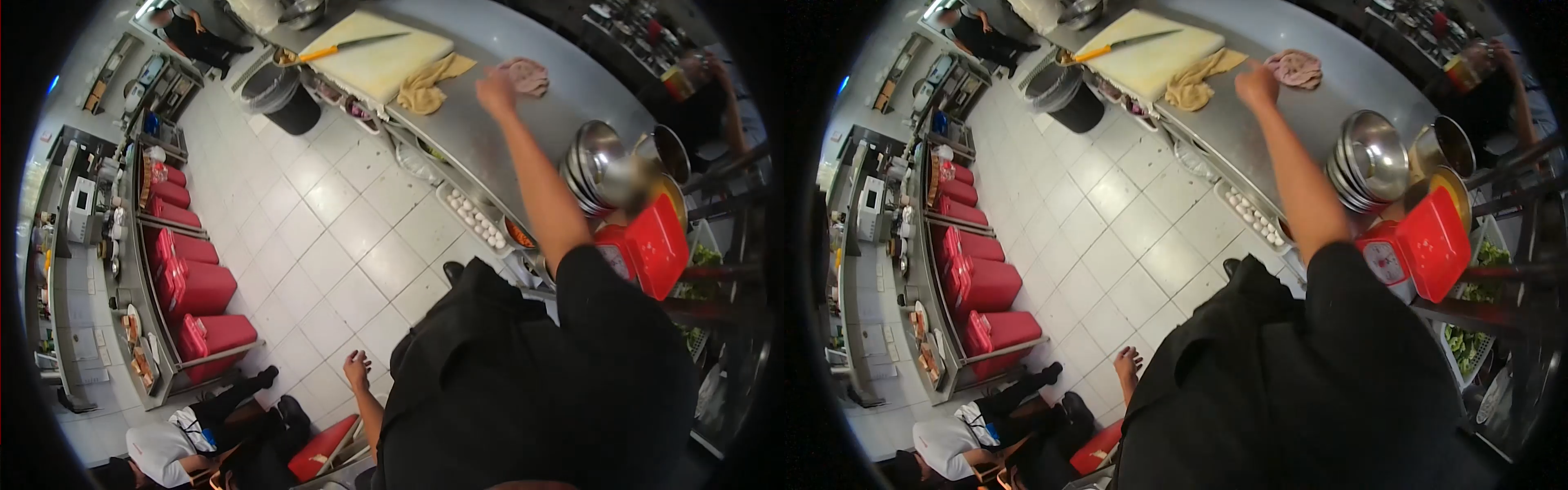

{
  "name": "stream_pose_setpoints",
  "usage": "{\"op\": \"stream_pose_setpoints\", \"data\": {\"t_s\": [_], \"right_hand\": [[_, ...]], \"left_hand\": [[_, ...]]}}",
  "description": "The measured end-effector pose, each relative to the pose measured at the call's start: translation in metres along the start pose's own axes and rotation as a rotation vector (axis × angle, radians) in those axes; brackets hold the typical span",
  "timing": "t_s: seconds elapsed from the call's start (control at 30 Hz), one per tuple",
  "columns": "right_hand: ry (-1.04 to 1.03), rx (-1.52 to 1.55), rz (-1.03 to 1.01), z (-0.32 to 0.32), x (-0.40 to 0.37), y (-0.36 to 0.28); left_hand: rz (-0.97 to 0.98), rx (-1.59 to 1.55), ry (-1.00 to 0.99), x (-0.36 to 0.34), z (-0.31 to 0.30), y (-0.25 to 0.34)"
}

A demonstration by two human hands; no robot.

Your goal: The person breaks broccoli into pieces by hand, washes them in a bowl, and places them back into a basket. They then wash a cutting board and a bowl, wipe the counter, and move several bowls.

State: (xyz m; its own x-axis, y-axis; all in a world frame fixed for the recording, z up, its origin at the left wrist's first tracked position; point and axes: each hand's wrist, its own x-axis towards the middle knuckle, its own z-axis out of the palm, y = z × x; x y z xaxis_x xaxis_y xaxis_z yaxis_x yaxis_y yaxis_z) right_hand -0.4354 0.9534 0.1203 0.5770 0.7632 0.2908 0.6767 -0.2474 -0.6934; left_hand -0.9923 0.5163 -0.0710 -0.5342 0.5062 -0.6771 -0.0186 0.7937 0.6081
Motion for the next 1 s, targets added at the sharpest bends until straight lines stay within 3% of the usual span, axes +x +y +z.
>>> {"op": "stream_pose_setpoints", "data": {"t_s": [0.03, 0.07, 0.1, 0.13, 0.27, 0.3, 0.37, 0.43, 0.6, 0.67, 0.73, 0.87, 0.93, 0.97, 1.0], "right_hand": [[0.063, -0.069, -0.040, 0.016, 0.032, 0.013], [-0.032, -0.196, 0.010, 0.009, 0.050, 0.007], [0.010, -0.225, 0.014, 0.014, 0.070, 0.013], [0.062, -0.253, 0.025, 0.023, 0.085, 0.029], [-0.503, -0.239, 0.227, 0.029, 0.136, 0.093], [-0.628, -0.225, 0.272, 0.023, 0.147, 0.099], [-0.597, -0.397, 0.173, 0.011, 0.150, 0.102], [-0.316, -0.782, -0.112, 0.012, 0.113, 0.101], [-0.160, -0.757, 0.034, 0.014, 0.046, 0.088], [-0.017, -0.707, -0.068, 0.013, 0.001, 0.094], [-0.024, -0.728, 0.066, -0.006, -0.058, 0.060], [0.159, -0.694, 0.025, -0.040, -0.187, 0.036], [0.223, -0.792, -0.003, -0.048, -0.249, 0.055], [0.425, -0.755, -0.014, -0.053, -0.274, 0.054], [0.412, -0.878, -0.025, -0.065, -0.295, 0.057]], "left_hand": [[-0.047, -0.062, 0.019, 0.002, -0.005, -0.022], [-0.062, -0.011, 0.067, -0.025, -0.007, -0.024], [-0.179, -0.002, -0.050, 0.031, -0.028, -0.114], [-0.186, 0.110, -0.080, 0.028, -0.041, -0.129], [-0.156, 0.387, -0.174, 0.023, -0.072, -0.107], [-0.143, 0.430, -0.196, 0.032, -0.079, -0.090], [-0.114, 0.491, -0.236, 0.062, -0.090, -0.054], [-0.093, 0.534, -0.275, 0.100, -0.103, -0.016], [-0.011, 0.590, -0.375, 0.232, -0.124, 0.106], [0.009, 0.526, -0.393, 0.303, -0.130, 0.167], [0.041, 0.405, -0.362, 0.368, -0.128, 0.245], [0.271, 0.413, -0.263, 0.375, -0.056, 0.421], [0.353, 0.406, -0.297, 0.373, -0.017, 0.461], [0.397, 0.417, -0.342, 0.375, 0.002, 0.471], [0.406, 0.435, -0.445, 0.382, 0.012, 0.478]]}}
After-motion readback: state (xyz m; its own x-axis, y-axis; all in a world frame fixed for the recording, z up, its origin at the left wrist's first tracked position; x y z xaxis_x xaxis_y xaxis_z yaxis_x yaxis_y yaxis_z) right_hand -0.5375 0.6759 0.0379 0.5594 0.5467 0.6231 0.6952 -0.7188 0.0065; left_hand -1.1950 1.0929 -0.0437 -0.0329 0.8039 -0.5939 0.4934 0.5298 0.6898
